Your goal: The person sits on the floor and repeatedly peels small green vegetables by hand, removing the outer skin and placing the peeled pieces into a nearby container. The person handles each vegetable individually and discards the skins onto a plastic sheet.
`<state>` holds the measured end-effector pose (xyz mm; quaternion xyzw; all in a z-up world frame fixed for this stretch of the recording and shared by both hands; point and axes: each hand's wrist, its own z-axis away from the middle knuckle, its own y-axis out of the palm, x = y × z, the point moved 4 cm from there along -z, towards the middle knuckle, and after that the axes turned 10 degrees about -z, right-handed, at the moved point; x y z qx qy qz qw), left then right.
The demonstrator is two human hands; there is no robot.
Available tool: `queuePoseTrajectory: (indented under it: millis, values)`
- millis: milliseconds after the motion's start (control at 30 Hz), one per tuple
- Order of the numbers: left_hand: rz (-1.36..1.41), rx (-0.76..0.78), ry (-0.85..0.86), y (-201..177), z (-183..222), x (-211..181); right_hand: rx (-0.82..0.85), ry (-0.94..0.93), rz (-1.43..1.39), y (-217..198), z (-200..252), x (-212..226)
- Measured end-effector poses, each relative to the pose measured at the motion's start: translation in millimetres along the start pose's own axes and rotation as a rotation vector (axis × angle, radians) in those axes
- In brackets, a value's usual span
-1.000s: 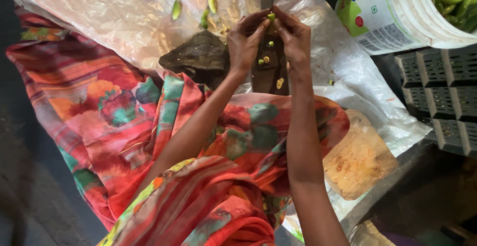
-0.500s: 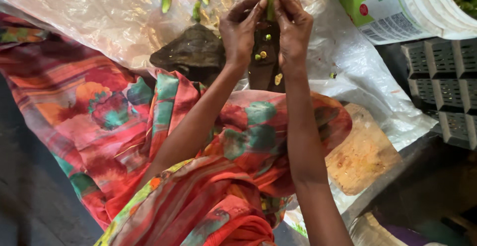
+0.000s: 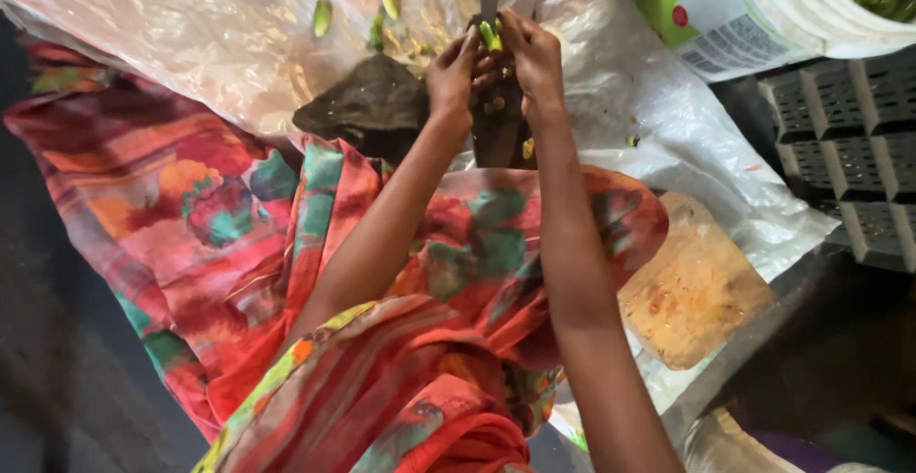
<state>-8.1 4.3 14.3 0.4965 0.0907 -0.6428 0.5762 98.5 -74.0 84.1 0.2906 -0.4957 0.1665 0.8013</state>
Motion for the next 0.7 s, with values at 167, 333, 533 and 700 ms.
queuePoseTrajectory:
  millis: [167,333,533,700]
  values:
    - [-0.083,0.091,0.035,-5,10,-14,-0.053,0.217,0.149,-16,6,1]
    - [-0.175,0.053,0.173,12,23,-39,0.198,-0.003,-0.243,1,9,4]
    - [-0.091,0.093,0.177,5,-22,-24,0.174,-0.165,-0.183,1,-20,-15]
    - [0.014,0.12,-0.074,-10,-49,19,0.012,-0.149,0.163,1,-26,-20]
